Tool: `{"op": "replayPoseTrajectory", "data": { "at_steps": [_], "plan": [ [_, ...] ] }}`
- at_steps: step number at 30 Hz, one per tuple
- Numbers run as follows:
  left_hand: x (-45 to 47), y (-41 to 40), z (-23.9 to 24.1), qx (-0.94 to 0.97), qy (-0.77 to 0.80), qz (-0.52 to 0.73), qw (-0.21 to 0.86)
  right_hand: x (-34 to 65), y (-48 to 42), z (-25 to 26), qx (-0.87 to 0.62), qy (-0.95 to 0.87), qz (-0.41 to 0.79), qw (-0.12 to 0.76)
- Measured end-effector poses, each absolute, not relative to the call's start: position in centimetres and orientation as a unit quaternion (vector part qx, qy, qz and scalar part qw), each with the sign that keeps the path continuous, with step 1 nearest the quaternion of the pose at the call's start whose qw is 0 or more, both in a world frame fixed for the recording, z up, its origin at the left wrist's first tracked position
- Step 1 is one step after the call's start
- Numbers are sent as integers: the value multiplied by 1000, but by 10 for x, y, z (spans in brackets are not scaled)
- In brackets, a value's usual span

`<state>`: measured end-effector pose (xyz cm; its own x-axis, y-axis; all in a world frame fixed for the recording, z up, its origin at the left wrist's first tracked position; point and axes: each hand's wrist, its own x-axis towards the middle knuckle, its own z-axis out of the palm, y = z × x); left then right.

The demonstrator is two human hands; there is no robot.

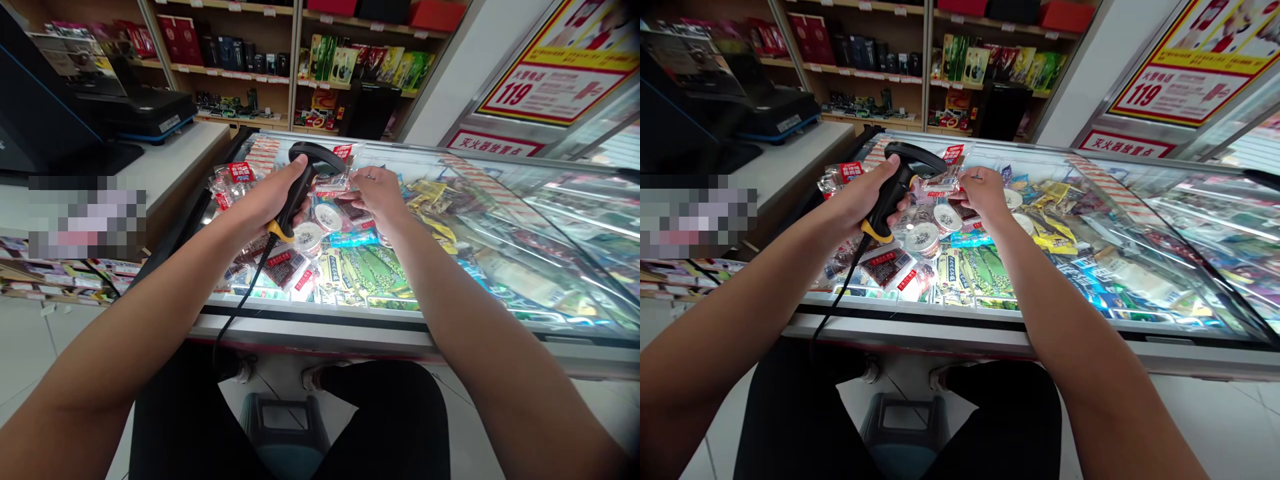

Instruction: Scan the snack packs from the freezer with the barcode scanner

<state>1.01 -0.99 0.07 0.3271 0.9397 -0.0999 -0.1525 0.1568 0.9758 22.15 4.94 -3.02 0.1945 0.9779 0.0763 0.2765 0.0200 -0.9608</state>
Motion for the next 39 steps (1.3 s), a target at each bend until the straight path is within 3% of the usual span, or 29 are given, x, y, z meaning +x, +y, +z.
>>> {"op": "replayPoseTrajectory", "data": {
  "at_steps": [7,10,12,15,22,28,31,39],
  "plan": [
    [2,-9,13,466,416,475,619,267,73,-34,-673,-624,144,370],
    [-2,-1,10,452,430,498,602,258,63,-34,-645,-661,78,375],
    [-3,5,5,438,442,509,595,234,47,-35,-578,-702,152,387],
    [-3,13,-5,428,460,506,591,192,21,-41,-477,-749,337,311],
    [0,20,-18,446,470,494,580,148,5,-66,-416,-782,348,308],
    [1,15,-11,459,457,494,580,156,6,-53,-448,-727,422,304],
    [-2,11,-1,472,443,493,580,171,14,-44,-484,-669,452,337],
    [0,0,2,529,403,451,595,212,48,-35,-526,-471,473,527]
  ]
}}
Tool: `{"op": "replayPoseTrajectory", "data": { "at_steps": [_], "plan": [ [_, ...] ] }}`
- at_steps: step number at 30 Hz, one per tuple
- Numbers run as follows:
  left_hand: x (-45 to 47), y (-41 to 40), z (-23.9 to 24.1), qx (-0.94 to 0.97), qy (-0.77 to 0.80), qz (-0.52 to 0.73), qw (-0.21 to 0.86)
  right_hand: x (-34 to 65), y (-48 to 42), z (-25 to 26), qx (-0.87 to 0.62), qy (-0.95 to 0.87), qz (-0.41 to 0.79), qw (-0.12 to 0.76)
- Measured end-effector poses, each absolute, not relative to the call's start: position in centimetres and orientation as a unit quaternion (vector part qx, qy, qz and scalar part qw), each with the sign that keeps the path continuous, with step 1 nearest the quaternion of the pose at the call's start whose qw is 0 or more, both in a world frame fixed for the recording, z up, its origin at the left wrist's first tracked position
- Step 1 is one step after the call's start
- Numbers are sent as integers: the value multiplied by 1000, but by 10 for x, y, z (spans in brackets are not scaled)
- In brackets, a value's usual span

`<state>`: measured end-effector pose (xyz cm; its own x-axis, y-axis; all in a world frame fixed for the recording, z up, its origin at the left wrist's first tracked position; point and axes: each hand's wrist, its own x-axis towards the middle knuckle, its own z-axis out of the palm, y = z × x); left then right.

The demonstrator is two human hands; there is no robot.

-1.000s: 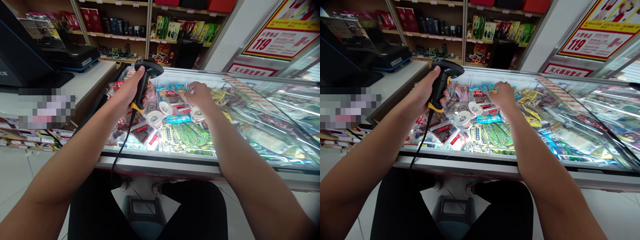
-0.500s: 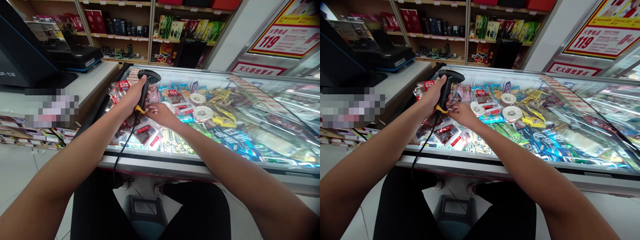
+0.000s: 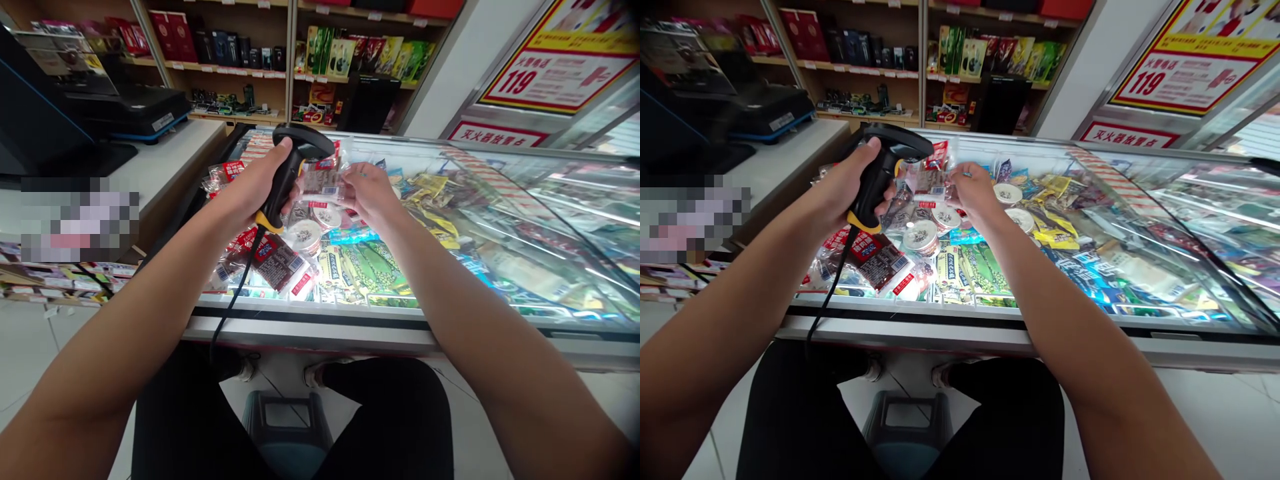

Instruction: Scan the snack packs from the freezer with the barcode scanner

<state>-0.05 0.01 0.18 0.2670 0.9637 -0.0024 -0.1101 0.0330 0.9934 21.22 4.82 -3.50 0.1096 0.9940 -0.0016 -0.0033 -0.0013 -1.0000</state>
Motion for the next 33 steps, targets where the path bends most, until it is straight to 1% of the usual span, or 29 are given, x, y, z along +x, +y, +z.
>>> {"op": "replayPoseTrajectory", "data": {
  "at_steps": [2,5,12,15,17,19,21,22,23,25,27,28,29,30,33],
  "plan": [
    [2,0,-2,523,415,439,601,218,54,-36,-527,-445,469,552],
    [2,0,-7,526,416,421,611,224,61,-38,-524,-438,465,563],
    [0,-3,-6,548,402,393,619,230,65,-42,-531,-454,449,557],
    [-1,-5,0,570,397,378,613,237,70,-44,-551,-481,411,543],
    [-5,-6,7,572,404,386,600,246,74,-46,-586,-518,329,530],
    [-12,-4,14,563,416,408,586,256,78,-47,-609,-576,186,513],
    [-22,0,20,546,432,429,575,258,75,-46,-590,-636,43,495],
    [-28,3,22,537,440,437,572,255,71,-45,-569,-661,2,489],
    [-34,6,24,524,449,446,569,248,64,-43,-545,-687,-8,481],
    [-48,14,26,504,457,464,568,224,43,-40,-489,-742,72,453],
    [-62,23,27,482,461,482,568,194,19,-40,-442,-800,210,347],
    [-68,27,27,474,464,487,568,178,7,-42,-427,-820,254,284],
    [-74,30,27,465,466,492,570,164,-4,-45,-411,-840,275,224],
    [-79,34,27,459,464,498,571,152,-12,-48,-398,-858,268,185],
    [-89,39,28,448,445,530,566,128,-26,-55,-379,-883,243,135]
  ]
}}
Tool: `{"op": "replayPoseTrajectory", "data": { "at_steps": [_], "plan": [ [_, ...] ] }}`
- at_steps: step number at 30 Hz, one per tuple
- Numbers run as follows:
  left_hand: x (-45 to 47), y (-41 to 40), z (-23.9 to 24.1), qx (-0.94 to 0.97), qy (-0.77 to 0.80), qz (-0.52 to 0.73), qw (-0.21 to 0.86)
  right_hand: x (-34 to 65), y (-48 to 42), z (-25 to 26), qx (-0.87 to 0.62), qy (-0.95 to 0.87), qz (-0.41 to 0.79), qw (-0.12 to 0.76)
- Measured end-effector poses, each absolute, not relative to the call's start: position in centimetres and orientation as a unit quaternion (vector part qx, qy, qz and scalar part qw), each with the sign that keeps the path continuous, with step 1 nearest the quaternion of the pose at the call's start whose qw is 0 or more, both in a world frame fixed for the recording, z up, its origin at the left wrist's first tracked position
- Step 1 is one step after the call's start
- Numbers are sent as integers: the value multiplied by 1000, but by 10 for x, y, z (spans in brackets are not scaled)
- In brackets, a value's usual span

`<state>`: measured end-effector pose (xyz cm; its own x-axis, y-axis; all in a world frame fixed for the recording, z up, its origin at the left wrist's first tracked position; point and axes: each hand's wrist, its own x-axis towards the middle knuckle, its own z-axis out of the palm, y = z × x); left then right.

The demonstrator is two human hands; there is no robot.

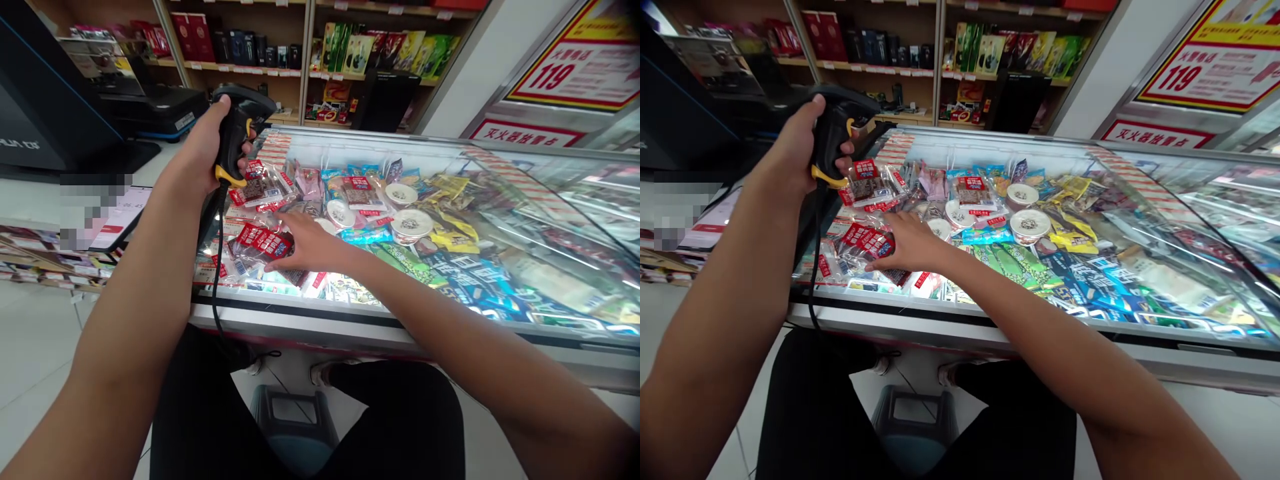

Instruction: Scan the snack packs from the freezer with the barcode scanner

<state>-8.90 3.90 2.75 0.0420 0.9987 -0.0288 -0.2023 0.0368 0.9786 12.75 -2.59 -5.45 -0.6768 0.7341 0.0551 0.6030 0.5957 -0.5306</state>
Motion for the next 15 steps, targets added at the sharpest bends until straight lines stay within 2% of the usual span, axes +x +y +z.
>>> {"op": "replayPoseTrajectory", "data": {
  "at_steps": [10,15],
  "plan": [
    [-86,33,32,429,431,542,580,118,-12,-34,-423,-811,392,94],
    [-93,37,29,414,424,559,579,139,-1,-32,-409,-770,461,163]
  ]
}}
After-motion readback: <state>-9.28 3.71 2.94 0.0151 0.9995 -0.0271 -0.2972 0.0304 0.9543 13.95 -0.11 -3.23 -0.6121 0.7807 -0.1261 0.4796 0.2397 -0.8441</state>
